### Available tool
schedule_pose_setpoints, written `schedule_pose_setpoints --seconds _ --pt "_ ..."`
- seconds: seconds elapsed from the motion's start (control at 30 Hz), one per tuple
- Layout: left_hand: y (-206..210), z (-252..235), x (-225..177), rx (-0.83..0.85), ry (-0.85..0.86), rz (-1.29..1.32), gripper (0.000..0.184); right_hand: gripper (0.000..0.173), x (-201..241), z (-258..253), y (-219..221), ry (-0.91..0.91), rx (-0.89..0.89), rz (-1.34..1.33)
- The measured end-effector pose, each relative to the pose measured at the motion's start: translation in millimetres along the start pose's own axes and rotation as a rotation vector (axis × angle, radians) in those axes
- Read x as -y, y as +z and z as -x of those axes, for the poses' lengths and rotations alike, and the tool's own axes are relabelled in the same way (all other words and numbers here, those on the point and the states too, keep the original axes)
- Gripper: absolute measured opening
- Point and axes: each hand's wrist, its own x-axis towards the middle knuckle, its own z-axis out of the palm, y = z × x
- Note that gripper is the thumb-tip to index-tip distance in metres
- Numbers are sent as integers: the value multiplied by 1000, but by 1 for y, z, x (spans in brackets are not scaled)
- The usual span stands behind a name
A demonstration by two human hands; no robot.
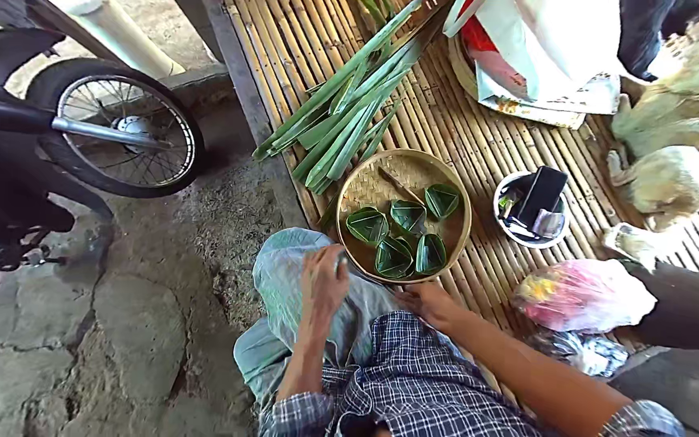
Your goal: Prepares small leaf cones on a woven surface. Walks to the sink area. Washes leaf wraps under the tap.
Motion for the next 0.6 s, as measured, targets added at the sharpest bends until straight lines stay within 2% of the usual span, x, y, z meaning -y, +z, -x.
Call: schedule_pose_setpoints --seconds 0.1,0.13,0.2,0.33,0.4,0.53,0.6 --pt "22 -18 -4 13 -59 116 28 26 41 24 -22 24 156 464" --pt "28 -19 1 52 -87 95 29 26 57 30 -26 -26 165 634" --pt "34 -17 6 122 -120 18 30 25 86 36 -32 -251 125 885" --pt "32 -15 8 35 -144 39 24 24 129 18 -14 -757 -131 1116" --pt "31 -18 5 64 -189 -9 26 23 136 3 7 -934 -169 1197" --pt "34 -19 -4 179 -248 -150 31 20 131 -28 47 -1159 -100 1307" --pt "32 -17 -5 216 -232 -168 30 21 130 -37 67 -1106 -125 1390"
